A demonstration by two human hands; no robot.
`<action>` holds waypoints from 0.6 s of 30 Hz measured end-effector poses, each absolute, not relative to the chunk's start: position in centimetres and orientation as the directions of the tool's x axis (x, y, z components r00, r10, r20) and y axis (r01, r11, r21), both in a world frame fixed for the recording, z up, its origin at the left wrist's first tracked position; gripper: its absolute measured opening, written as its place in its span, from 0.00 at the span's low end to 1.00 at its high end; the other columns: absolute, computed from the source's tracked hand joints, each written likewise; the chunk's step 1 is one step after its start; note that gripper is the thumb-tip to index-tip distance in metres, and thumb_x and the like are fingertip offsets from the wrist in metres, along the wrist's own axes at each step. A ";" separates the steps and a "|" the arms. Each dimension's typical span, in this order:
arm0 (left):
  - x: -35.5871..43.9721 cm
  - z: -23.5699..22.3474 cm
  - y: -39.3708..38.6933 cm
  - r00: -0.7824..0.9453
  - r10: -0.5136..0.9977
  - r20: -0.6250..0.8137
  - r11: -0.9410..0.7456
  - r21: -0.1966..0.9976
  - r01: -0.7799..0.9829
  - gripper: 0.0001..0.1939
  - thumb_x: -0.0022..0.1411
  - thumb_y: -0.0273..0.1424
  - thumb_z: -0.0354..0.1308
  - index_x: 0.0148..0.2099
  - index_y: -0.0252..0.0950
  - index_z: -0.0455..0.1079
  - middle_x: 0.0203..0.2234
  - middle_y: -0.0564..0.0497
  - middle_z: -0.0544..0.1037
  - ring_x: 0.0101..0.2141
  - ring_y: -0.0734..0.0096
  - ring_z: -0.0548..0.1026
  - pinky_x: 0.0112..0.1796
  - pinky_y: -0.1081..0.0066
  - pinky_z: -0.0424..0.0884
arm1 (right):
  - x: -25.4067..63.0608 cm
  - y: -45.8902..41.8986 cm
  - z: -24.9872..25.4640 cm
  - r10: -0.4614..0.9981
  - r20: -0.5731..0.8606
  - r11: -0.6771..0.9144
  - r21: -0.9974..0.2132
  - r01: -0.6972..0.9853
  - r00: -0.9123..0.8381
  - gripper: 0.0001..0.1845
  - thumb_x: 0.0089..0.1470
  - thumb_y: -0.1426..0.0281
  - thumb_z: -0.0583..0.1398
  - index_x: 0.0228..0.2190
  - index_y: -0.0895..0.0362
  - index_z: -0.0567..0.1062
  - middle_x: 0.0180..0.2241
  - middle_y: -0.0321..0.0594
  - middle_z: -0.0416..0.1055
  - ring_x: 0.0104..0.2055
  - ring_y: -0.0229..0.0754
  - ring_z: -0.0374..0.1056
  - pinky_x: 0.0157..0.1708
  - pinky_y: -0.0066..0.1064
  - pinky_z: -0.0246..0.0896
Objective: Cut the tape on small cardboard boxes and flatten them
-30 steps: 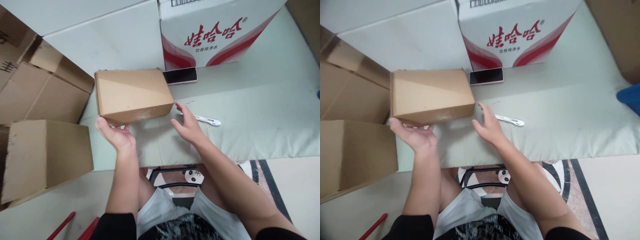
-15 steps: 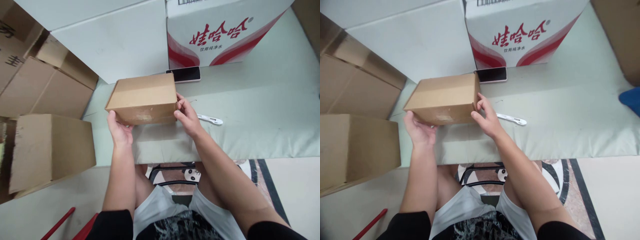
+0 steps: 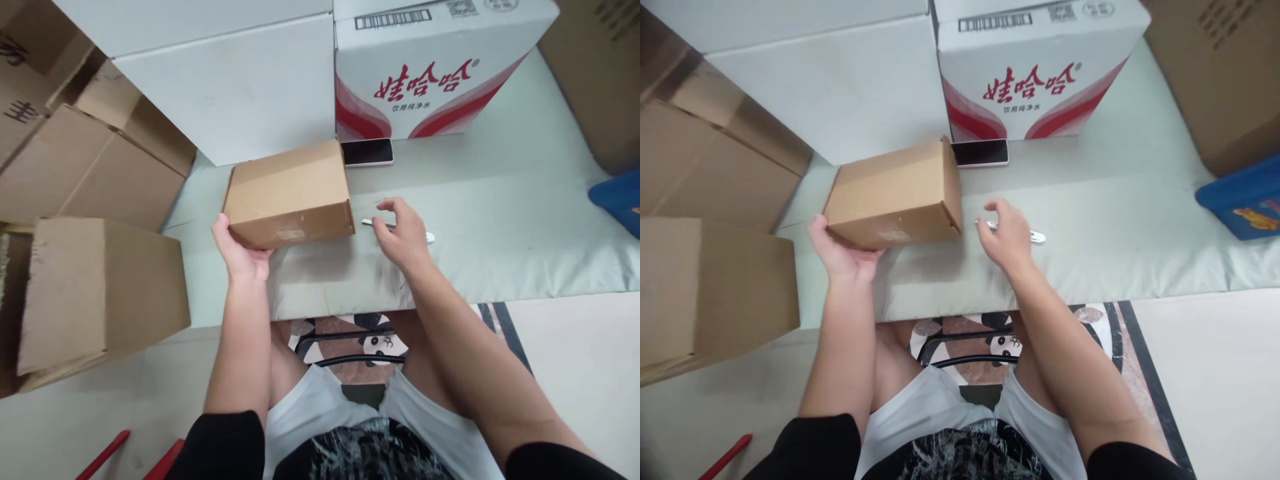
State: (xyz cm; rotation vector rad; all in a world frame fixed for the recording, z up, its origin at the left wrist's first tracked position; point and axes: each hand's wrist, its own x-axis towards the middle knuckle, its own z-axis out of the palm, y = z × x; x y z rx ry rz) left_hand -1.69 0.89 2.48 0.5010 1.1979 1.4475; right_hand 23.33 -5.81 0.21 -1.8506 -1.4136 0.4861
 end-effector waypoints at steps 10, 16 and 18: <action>-1.3 2.2 0.5 -0.302 0.896 -0.326 0.144 0.856 -0.497 0.27 0.55 0.52 0.59 0.51 0.43 0.70 0.54 0.45 0.74 0.55 0.52 0.71 0.49 0.55 0.75 | 25.5 -7.1 -1.1 0.954 0.007 -0.271 -0.418 0.867 0.301 0.15 0.58 0.65 0.55 0.44 0.58 0.75 0.42 0.53 0.75 0.44 0.54 0.70 0.43 0.43 0.63; -1.6 2.2 0.5 -0.285 0.905 -0.315 0.132 0.845 -0.518 0.28 0.57 0.57 0.54 0.51 0.45 0.71 0.53 0.45 0.74 0.55 0.51 0.72 0.45 0.57 0.77 | 21.7 -8.2 1.3 0.992 0.025 -0.047 -0.843 0.536 0.126 0.13 0.64 0.60 0.52 0.40 0.54 0.72 0.20 0.32 0.69 0.21 0.37 0.65 0.28 0.31 0.61; -1.9 2.4 0.5 -0.301 0.903 -0.306 0.110 0.843 -0.526 0.28 0.57 0.57 0.53 0.52 0.45 0.70 0.53 0.45 0.74 0.55 0.51 0.72 0.45 0.57 0.76 | 20.8 -8.5 1.6 0.961 0.095 -0.020 -0.912 0.409 0.258 0.12 0.65 0.59 0.52 0.38 0.53 0.70 0.22 0.31 0.69 0.19 0.34 0.63 0.24 0.29 0.58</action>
